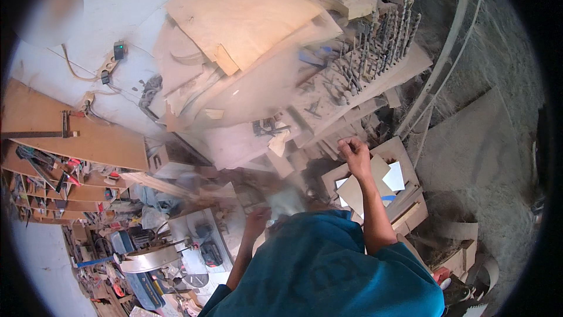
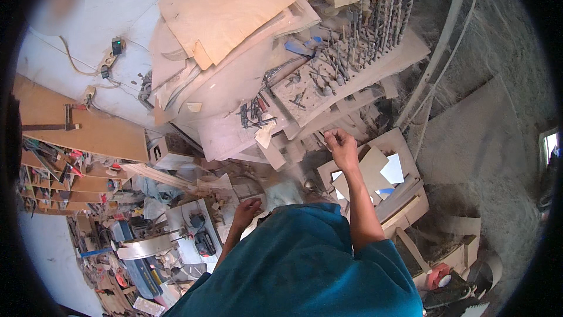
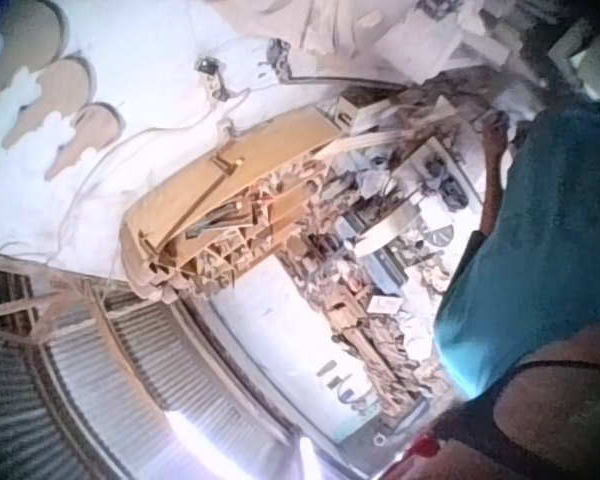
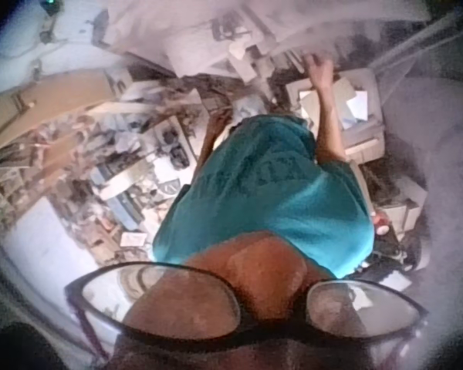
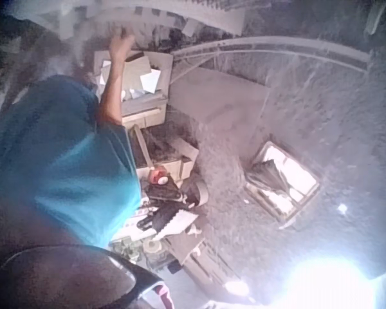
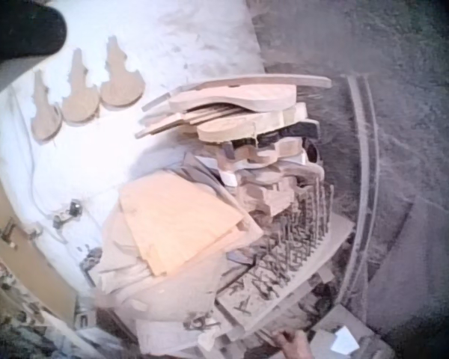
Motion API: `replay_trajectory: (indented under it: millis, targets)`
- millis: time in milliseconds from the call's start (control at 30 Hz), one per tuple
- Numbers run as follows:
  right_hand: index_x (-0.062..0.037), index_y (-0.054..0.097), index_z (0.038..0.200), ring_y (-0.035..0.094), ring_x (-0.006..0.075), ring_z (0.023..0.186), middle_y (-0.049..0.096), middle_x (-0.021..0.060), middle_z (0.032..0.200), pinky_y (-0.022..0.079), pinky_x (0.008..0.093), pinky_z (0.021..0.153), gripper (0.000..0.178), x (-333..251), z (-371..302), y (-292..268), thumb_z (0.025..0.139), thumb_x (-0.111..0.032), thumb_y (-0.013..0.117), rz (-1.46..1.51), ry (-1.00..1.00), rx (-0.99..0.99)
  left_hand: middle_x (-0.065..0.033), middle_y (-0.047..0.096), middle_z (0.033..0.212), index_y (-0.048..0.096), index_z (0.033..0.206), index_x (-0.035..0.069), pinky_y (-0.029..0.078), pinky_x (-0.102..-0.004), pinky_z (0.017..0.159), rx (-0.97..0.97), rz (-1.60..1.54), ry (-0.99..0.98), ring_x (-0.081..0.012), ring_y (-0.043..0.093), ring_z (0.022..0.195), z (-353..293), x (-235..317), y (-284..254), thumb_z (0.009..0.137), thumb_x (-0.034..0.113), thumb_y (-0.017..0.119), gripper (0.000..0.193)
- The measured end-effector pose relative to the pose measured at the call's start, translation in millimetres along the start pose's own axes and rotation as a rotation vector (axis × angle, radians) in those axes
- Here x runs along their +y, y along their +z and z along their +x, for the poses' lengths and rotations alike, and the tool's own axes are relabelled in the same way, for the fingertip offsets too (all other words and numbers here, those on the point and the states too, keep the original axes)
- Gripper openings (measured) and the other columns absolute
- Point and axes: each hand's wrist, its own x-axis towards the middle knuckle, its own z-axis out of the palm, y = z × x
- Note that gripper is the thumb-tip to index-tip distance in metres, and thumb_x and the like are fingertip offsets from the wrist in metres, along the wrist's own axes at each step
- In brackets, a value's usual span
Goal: The person marks a guitar body with a pen using a template, then picks up and looks at several guitar bridges from a shelf.
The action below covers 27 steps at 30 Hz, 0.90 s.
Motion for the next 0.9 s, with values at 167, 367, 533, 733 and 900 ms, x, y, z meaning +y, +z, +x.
replay_trajectory:
  millis: [167, 367, 533, 733, 900]
  targets:
    - [0.0019, 0.069, 0.091, 0.056, 0.0105, 0.068, 0.064, 0.0026, 0.073, 0.046, 0.0309, 0.063, 0.028, 31, 0, 7, 0.098, -0.025, 0.068, 0.016, -0.083, 0.016, -0.0124, 0.074, 0.111, 0.067, 0.125, -0.002, 0.055, -0.0338, 0.088, -0.025, 0.070, -0.019, -0.0189, 0.070, 0.097, 2, 0, 1, 0.103, 0.029, 0.064, 0.039]
    - [0.0025, 0.070, 0.095, 0.056, 0.0108, 0.069, 0.065, 0.0031, 0.073, 0.047, 0.0310, 0.065, 0.028, 9, -16, 14, 0.098, -0.025, 0.067, -0.066, -0.015, -0.037, -0.0151, 0.076, 0.104, 0.072, 0.120, 0.001, 0.053, -0.0360, 0.088, 0.027, 0.125, -0.003, -0.0229, 0.071, 0.099, -5, 20, 5, 0.098, 0.029, 0.067, 0.035]
    - [0.0024, 0.071, 0.095, 0.057, 0.0108, 0.069, 0.065, 0.0036, 0.073, 0.048, 0.0307, 0.066, 0.029, 19, -18, 15, 0.098, -0.026, 0.068, -0.084, -0.042, -0.060, -0.0164, 0.075, 0.106, 0.071, 0.120, 0.001, 0.052, -0.0383, 0.092, 0.002, 0.111, 0.034, -0.0283, 0.071, 0.102, -5, 21, 7, 0.099, 0.031, 0.064, 0.037]
    - [0.0028, 0.070, 0.096, 0.058, 0.0111, 0.072, 0.066, 0.0041, 0.076, 0.048, 0.0306, 0.068, 0.028, 28, -22, 26, 0.099, -0.025, 0.067, -0.030, -0.021, -0.140, -0.0157, 0.075, 0.102, 0.071, 0.118, 0.000, 0.054, -0.0365, 0.087, 0.057, 0.158, 0.041, -0.0223, 0.072, 0.098, 0, 45, 3, 0.099, 0.030, 0.065, 0.035]
    - [0.0033, 0.070, 0.097, 0.061, 0.0123, 0.073, 0.068, 0.0054, 0.076, 0.050, 0.0312, 0.069, 0.029, 27, -29, 33, 0.100, -0.025, 0.067, -0.069, -0.020, -0.217, -0.0067, 0.075, 0.086, 0.074, 0.108, 0.001, 0.053, -0.0305, 0.071, 0.266, 0.072, 0.192, -0.0146, 0.068, 0.078, 6, 101, -1, 0.100, 0.034, 0.066, 0.036]
